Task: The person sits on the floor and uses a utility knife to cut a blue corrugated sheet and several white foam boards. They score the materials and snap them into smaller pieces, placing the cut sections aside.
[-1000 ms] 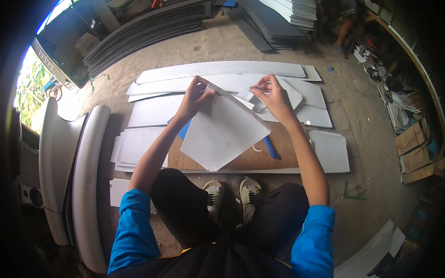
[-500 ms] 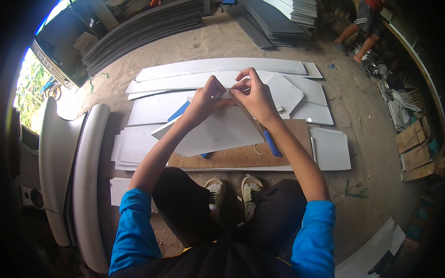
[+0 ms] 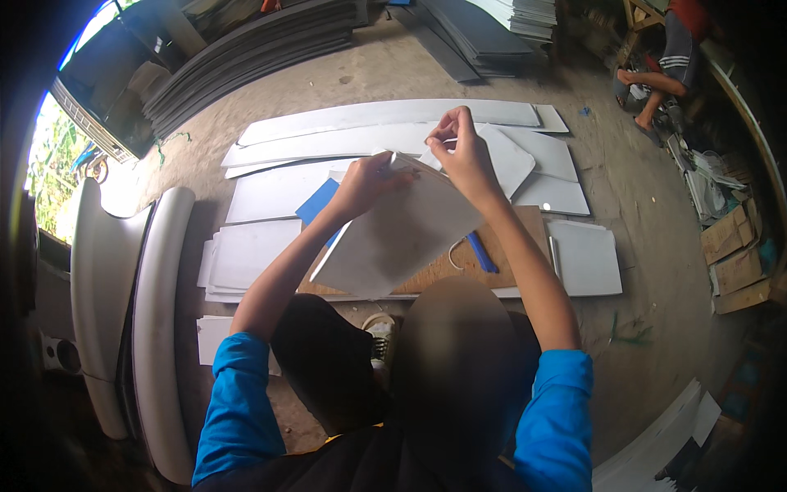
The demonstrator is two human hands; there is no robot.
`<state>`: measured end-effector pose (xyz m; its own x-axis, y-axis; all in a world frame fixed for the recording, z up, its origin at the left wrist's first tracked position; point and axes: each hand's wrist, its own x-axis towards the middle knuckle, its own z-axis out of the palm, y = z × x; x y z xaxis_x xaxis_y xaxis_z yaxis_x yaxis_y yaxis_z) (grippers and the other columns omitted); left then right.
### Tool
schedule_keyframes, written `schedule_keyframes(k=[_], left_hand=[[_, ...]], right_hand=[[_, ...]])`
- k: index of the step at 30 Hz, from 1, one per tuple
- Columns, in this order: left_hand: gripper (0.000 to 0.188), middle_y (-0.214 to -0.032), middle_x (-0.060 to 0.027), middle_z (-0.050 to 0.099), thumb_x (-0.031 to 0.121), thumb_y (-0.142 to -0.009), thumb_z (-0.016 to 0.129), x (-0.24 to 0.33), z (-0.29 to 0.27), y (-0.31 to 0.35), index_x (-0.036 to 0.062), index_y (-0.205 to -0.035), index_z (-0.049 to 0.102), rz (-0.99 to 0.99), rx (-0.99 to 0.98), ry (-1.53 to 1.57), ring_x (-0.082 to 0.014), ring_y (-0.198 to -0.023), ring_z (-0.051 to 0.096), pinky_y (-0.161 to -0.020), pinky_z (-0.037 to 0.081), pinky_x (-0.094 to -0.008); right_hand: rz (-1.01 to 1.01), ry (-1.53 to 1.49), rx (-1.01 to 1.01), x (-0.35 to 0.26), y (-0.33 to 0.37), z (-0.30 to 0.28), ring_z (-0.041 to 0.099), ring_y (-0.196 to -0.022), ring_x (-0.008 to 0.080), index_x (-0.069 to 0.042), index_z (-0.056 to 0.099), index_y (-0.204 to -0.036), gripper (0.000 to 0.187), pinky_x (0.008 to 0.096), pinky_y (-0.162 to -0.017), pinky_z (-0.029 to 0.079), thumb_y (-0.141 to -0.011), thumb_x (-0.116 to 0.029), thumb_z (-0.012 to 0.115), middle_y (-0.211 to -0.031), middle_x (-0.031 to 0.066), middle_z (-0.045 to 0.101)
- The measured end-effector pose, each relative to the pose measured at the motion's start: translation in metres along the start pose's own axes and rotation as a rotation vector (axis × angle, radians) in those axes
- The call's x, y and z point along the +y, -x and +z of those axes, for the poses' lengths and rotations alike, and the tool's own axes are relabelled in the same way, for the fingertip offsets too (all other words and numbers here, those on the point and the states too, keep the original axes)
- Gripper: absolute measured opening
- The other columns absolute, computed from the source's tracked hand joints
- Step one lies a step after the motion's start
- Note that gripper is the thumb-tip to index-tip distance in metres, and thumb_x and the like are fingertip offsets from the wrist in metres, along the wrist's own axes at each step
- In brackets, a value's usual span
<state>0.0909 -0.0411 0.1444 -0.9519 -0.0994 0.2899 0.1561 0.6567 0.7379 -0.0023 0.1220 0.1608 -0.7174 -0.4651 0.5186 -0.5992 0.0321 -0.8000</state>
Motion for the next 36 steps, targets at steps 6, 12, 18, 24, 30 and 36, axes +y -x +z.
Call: schedule_keyframes(k=[6,12,18,24,30,36], left_hand=[[0.027,-0.062,-0.0136,0.056,0.020,-0.084,0.059,-0.015,0.008,-0.002,-0.0024,-0.082,0.044,-0.120,0.216,0.036,-0.0163,-0.055,0.053,-0.052,0.042,-0.0309],[0.028,-0.062,-0.0105,0.053,0.021,-0.086,0.057,-0.014,0.018,-0.012,-0.0022,-0.087,0.042,-0.190,0.302,0.134,-0.0127,-0.055,0.050,-0.050,0.041,-0.0275],[0.030,-0.061,-0.0084,0.052,0.024,-0.086,0.056,-0.022,0.019,-0.013,-0.0026,-0.091,0.042,-0.268,0.333,0.118,-0.0102,-0.056,0.047,-0.050,0.040,-0.0260],[0.029,-0.068,-0.0077,0.053,0.025,-0.087,0.055,-0.015,0.013,-0.014,-0.0014,-0.091,0.042,-0.298,0.335,0.253,-0.0095,-0.061,0.047,-0.054,0.041,-0.0251],[0.027,-0.071,-0.0110,0.056,0.021,-0.089,0.052,0.008,-0.002,-0.021,-0.0019,-0.094,0.040,-0.037,0.454,0.250,-0.0142,-0.062,0.051,-0.054,0.043,-0.0279],[0.023,-0.070,-0.0220,0.057,0.012,-0.088,0.050,0.020,0.010,-0.019,-0.0027,-0.099,0.036,0.030,0.521,0.102,-0.0312,-0.063,0.059,-0.055,0.044,-0.0364]], right_hand=[[0.301,0.017,-0.003,0.098,0.012,-0.046,0.056,-0.064,0.0106,-0.003,0.047,-0.086,0.012,0.0231,-0.058,0.046,-0.080,-0.008,0.057,-0.070,0.0041,0.056],[0.595,0.390,-0.216,0.230,0.130,-0.054,0.058,-0.057,0.0174,-0.002,0.050,-0.084,0.023,0.0303,-0.052,0.046,-0.074,-0.017,0.063,-0.065,0.0091,0.058],[0.440,0.724,-0.217,0.251,0.204,-0.005,0.052,-0.091,0.0354,-0.002,0.045,-0.098,0.043,0.0408,-0.074,0.045,-0.067,-0.020,0.069,-0.096,0.0192,0.052],[0.520,0.753,-0.229,0.258,0.202,0.008,0.050,-0.094,0.0369,-0.001,0.044,-0.103,0.040,0.0423,-0.075,0.044,-0.073,-0.021,0.061,-0.103,0.0206,0.049],[0.668,0.400,-0.021,0.225,0.142,-0.054,0.055,-0.085,0.0362,0.001,0.048,-0.097,0.032,0.0438,-0.071,0.043,-0.084,-0.028,0.050,-0.092,0.0231,0.053],[0.348,0.259,0.019,0.019,0.051,-0.084,0.053,-0.052,0.0242,0.000,0.048,-0.090,0.034,0.0359,-0.050,0.037,-0.092,-0.034,0.042,-0.060,0.0141,0.052]])
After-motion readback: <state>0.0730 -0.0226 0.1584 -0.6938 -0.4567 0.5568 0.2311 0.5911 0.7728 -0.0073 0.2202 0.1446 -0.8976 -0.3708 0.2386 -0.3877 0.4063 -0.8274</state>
